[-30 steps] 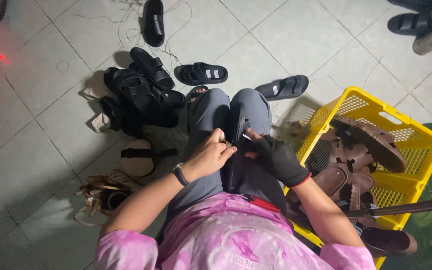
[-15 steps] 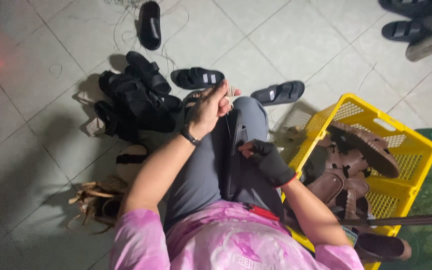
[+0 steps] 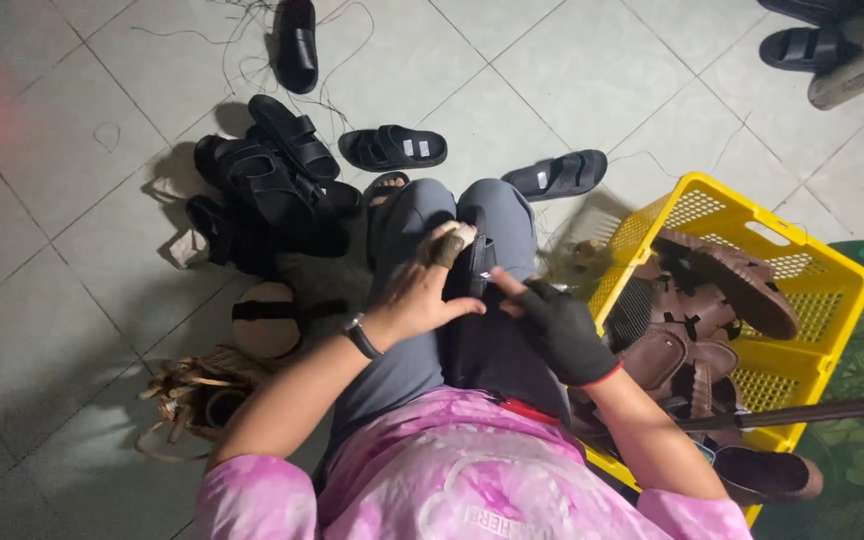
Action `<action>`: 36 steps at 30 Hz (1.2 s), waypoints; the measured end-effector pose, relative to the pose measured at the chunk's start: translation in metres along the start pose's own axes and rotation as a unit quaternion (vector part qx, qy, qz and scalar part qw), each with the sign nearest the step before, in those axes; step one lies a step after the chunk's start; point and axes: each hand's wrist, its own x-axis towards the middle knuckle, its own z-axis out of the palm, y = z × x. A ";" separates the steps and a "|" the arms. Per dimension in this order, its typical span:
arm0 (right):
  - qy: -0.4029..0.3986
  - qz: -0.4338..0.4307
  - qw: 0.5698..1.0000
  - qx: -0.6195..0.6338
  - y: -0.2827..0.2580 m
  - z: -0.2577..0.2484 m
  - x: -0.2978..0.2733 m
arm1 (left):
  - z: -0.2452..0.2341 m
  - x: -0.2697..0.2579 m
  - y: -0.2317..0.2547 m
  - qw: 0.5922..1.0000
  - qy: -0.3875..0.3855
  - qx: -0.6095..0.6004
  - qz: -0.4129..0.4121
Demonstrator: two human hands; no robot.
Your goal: A person is hand-sewing a sandal using a needle and thread while sitting on the floor.
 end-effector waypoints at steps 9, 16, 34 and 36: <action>0.015 -0.081 0.995 -0.049 0.017 0.012 0.015 | 0.006 -0.006 0.001 0.999 0.007 0.039 -0.016; -0.008 -0.090 0.992 -0.092 -0.002 -0.010 0.021 | 0.009 -0.007 -0.012 0.999 0.008 0.042 0.001; 0.001 -0.117 0.947 -0.298 0.001 0.004 0.025 | 0.010 0.039 -0.046 0.991 -0.062 -0.035 0.114; -0.005 -0.125 0.951 -0.283 0.003 0.009 0.026 | 0.013 0.039 -0.047 0.991 -0.067 -0.055 0.100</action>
